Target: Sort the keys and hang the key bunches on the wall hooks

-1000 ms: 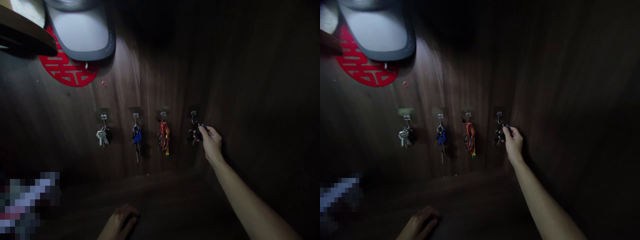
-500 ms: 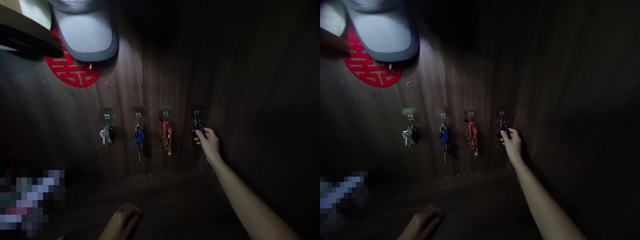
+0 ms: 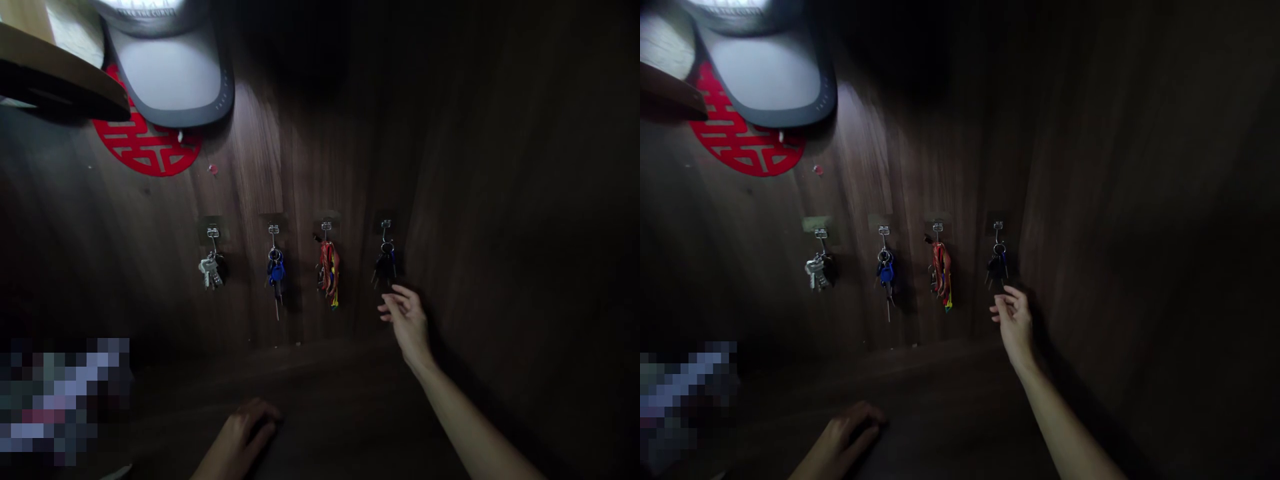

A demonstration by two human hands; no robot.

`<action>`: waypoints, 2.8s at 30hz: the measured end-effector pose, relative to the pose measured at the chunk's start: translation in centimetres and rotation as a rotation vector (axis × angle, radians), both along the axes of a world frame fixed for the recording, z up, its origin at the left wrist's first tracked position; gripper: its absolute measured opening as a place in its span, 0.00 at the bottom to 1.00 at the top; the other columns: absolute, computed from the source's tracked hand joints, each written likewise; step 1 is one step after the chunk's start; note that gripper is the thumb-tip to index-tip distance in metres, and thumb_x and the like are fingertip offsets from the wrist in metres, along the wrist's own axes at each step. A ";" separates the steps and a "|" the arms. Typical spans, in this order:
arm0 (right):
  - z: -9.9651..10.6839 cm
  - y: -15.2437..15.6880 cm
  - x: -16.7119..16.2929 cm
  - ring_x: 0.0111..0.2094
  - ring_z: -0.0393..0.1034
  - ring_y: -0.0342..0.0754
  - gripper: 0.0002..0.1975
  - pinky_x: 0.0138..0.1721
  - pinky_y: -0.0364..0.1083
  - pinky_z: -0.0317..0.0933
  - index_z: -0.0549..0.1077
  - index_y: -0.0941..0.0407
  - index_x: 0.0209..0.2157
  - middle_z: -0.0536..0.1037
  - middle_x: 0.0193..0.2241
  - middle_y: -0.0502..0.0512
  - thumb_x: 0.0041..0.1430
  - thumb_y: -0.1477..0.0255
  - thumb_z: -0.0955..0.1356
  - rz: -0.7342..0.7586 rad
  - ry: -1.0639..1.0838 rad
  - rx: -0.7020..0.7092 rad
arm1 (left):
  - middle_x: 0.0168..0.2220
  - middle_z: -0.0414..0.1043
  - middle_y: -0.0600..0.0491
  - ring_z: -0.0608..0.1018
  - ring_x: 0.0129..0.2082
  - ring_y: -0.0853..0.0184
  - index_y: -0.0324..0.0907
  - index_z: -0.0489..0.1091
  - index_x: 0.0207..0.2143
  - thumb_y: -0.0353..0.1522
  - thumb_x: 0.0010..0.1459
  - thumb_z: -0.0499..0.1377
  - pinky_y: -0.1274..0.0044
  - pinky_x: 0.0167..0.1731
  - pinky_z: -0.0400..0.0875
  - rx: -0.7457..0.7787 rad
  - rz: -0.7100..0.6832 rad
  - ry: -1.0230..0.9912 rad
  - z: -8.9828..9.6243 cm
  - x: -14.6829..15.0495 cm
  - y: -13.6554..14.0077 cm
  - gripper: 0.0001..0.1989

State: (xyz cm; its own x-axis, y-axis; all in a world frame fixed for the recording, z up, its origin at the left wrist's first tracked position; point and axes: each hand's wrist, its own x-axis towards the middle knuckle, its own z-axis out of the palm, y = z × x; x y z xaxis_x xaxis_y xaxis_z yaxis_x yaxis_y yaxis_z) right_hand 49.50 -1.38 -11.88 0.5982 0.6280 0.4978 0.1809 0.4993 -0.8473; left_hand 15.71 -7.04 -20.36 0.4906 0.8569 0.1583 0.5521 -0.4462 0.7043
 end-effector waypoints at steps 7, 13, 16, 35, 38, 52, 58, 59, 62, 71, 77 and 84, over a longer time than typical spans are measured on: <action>-5.6 -1.6 -3.5 0.20 0.68 0.43 0.20 0.18 0.41 0.61 0.69 0.55 0.36 0.74 0.26 0.52 0.50 0.54 0.66 0.218 -0.098 -0.198 | 0.38 0.76 0.55 0.76 0.40 0.66 0.45 0.71 0.36 0.32 0.59 0.53 0.79 0.43 0.67 -0.010 0.012 0.008 0.9 0.2 -0.5 0.08; -9.0 -3.4 -5.8 0.23 0.69 0.43 0.12 0.25 0.42 0.61 0.72 0.54 0.33 0.75 0.26 0.51 0.59 0.63 0.61 0.398 -0.549 -0.323 | 0.38 0.76 0.56 0.76 0.39 0.67 0.46 0.72 0.36 0.34 0.61 0.52 0.79 0.42 0.67 -0.007 0.012 0.004 1.2 0.2 -0.9 0.09; -9.0 -4.0 -6.0 0.31 0.71 0.46 0.11 0.34 0.44 0.62 0.72 0.53 0.33 0.75 0.29 0.51 0.61 0.69 0.59 0.431 -0.837 -0.331 | 0.37 0.77 0.56 0.77 0.39 0.68 0.46 0.72 0.36 0.36 0.61 0.51 0.79 0.42 0.68 0.000 0.035 0.001 1.5 -0.1 -0.9 0.10; -10.5 -3.2 -6.3 0.31 0.73 0.47 0.11 0.34 0.44 0.64 0.71 0.49 0.32 0.74 0.31 0.50 0.61 0.67 0.59 0.371 -1.089 -0.348 | 0.53 0.71 0.45 0.70 0.53 0.55 0.41 0.69 0.51 0.34 0.52 0.55 0.68 0.52 0.62 -0.003 0.519 0.395 5.6 -11.9 -5.0 0.22; -10.6 -3.2 -6.5 0.30 0.72 0.47 0.11 0.33 0.44 0.64 0.71 0.49 0.32 0.74 0.31 0.50 0.61 0.68 0.58 0.343 -1.113 -0.331 | 0.51 0.72 0.46 0.71 0.52 0.55 0.43 0.71 0.48 0.31 0.48 0.56 0.67 0.52 0.63 0.014 0.586 0.427 3.1 -15.1 -6.6 0.22; -10.9 -3.0 -6.9 0.28 0.72 0.47 0.10 0.29 0.44 0.64 0.68 0.48 0.31 0.73 0.30 0.49 0.60 0.69 0.58 0.309 -1.143 -0.316 | 0.45 0.71 0.51 0.77 0.41 0.65 0.47 0.72 0.45 0.24 0.51 0.51 0.77 0.43 0.67 0.021 0.418 0.313 3.2 -8.7 -2.9 0.21; -10.5 -3.1 -7.3 0.27 0.72 0.46 0.10 0.28 0.44 0.63 0.69 0.49 0.30 0.73 0.29 0.50 0.60 0.69 0.58 0.277 -1.152 -0.331 | 0.39 0.74 0.53 0.75 0.42 0.64 0.46 0.75 0.37 0.25 0.50 0.56 0.76 0.45 0.65 0.000 0.204 -0.083 4.4 -3.4 0.9 0.14; -10.4 -3.1 -7.4 0.27 0.71 0.46 0.10 0.28 0.43 0.63 0.69 0.49 0.30 0.73 0.28 0.49 0.59 0.69 0.58 0.273 -1.148 -0.337 | 0.37 0.74 0.53 0.74 0.41 0.64 0.45 0.76 0.35 0.26 0.48 0.58 0.76 0.44 0.66 -0.028 0.223 -0.216 4.4 -2.3 1.5 0.12; -10.2 -3.1 -7.7 0.26 0.70 0.45 0.09 0.28 0.42 0.62 0.70 0.49 0.30 0.72 0.27 0.48 0.59 0.70 0.59 0.263 -1.120 -0.358 | 0.32 0.74 0.54 0.75 0.36 0.65 0.43 0.75 0.33 0.30 0.45 0.64 0.76 0.38 0.68 -0.178 0.323 -0.581 3.6 0.7 3.0 0.09; -8.2 -4.3 -10.3 0.34 0.71 0.45 0.10 0.32 0.41 0.62 0.73 0.52 0.35 0.76 0.34 0.50 0.60 0.71 0.60 0.553 -0.840 -0.379 | 0.34 0.74 0.53 0.77 0.33 0.68 0.41 0.72 0.40 0.35 0.41 0.71 0.76 0.38 0.71 -0.583 0.301 -1.097 0.7 3.6 1.1 0.22; -7.1 -5.7 -11.8 0.34 0.69 0.45 0.15 0.34 0.42 0.63 0.70 0.52 0.48 0.73 0.39 0.53 0.60 0.69 0.62 0.744 -0.762 -0.398 | 0.41 0.74 0.52 0.77 0.38 0.71 0.43 0.73 0.43 0.29 0.44 0.70 0.80 0.43 0.69 -0.749 0.209 -1.247 1.5 4.7 0.0 0.21; -7.4 -5.4 -11.8 0.32 0.66 0.45 0.10 0.34 0.43 0.61 0.72 0.55 0.38 0.73 0.34 0.51 0.59 0.68 0.63 0.840 -0.621 -0.441 | 0.41 0.73 0.54 0.76 0.38 0.74 0.44 0.73 0.42 0.28 0.44 0.70 0.81 0.43 0.69 -0.823 0.132 -1.289 1.6 4.9 -0.3 0.21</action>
State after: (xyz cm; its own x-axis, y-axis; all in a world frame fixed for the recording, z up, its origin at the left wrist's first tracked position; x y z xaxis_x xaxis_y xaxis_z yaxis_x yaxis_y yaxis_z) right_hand 37.71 -6.77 -19.27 -0.3692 0.9082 0.1973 0.3799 0.3412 -0.8598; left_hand 20.65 -7.37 -18.79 0.3115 0.9424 -0.1221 -0.6050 0.2958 0.7392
